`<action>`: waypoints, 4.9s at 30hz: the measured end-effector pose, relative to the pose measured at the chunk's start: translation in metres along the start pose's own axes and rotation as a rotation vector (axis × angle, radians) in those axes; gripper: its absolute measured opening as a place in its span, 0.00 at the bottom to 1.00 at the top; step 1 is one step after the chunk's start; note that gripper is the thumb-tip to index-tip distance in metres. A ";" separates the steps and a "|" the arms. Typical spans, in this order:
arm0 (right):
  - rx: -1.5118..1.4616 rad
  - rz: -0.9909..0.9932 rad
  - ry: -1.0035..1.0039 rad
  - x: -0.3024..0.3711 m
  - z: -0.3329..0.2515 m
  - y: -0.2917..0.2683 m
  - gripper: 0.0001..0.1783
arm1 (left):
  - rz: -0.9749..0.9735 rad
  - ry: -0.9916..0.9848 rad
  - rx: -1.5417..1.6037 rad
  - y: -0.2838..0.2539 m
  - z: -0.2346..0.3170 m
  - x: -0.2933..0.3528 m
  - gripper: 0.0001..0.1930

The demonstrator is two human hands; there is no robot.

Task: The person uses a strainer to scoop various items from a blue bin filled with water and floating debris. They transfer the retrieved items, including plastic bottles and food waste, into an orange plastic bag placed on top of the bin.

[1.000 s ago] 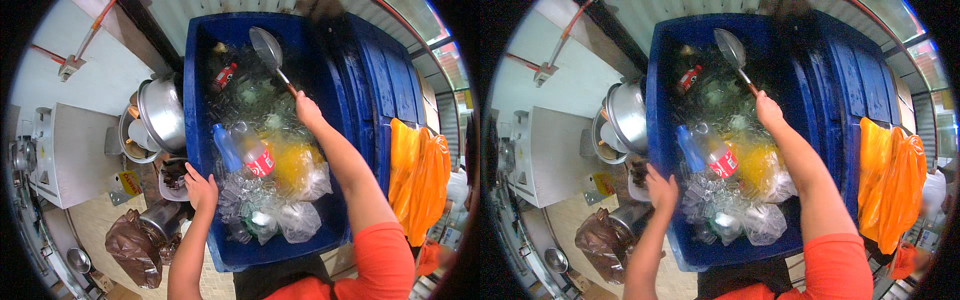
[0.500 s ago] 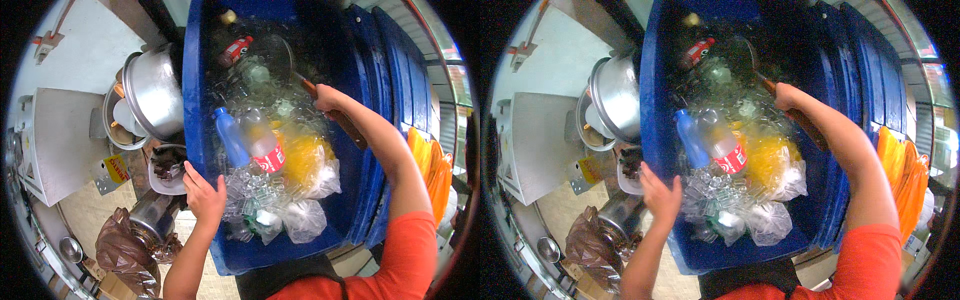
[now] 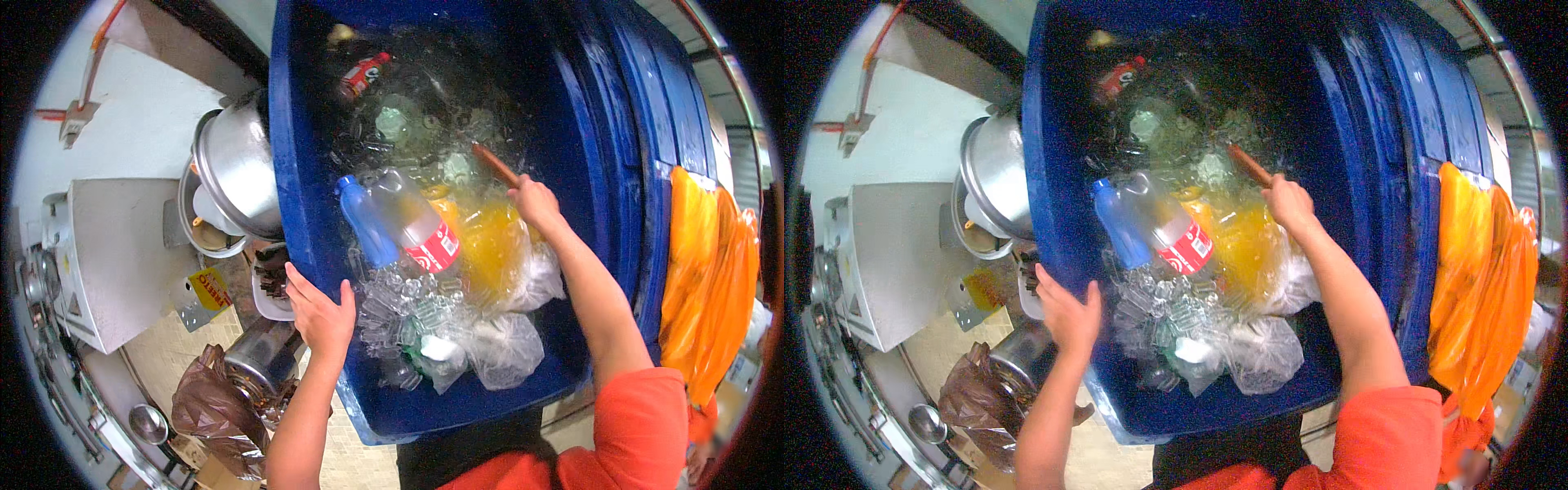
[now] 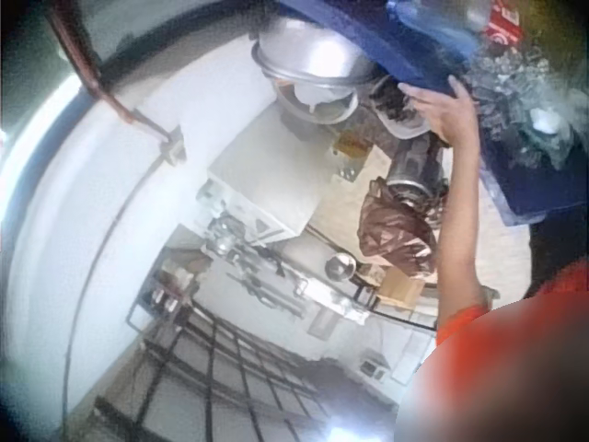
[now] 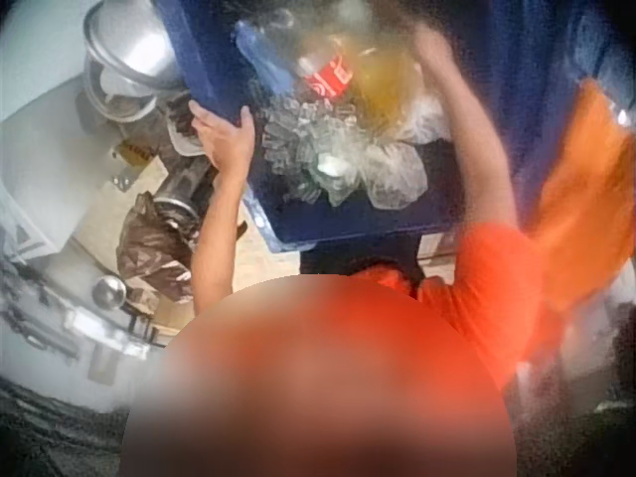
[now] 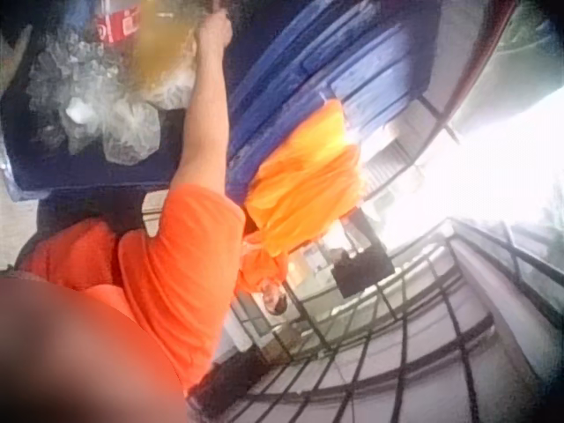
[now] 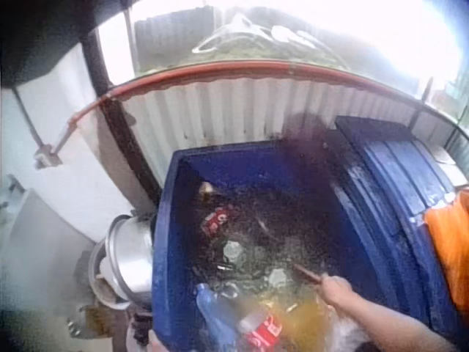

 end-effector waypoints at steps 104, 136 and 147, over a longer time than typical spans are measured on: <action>-0.339 -0.157 -0.210 0.139 -0.008 0.051 0.22 | -0.414 -0.524 1.534 0.221 0.207 0.029 0.12; -0.235 0.109 -1.030 0.201 -0.230 0.051 0.06 | -0.683 -0.019 0.368 0.166 0.054 -0.168 0.55; 0.709 -0.250 -0.533 0.091 -0.288 0.155 0.17 | -0.142 0.010 0.287 0.102 0.079 -0.131 0.38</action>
Point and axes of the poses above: each hand's wrist, its own x-axis away from the middle knuckle, its own y-axis out of the palm, z = x × y, the point moved 5 cm from there along -x, towards the middle knuckle, and after that the axes turned 2 degrees about x, right-handed, at the moved point
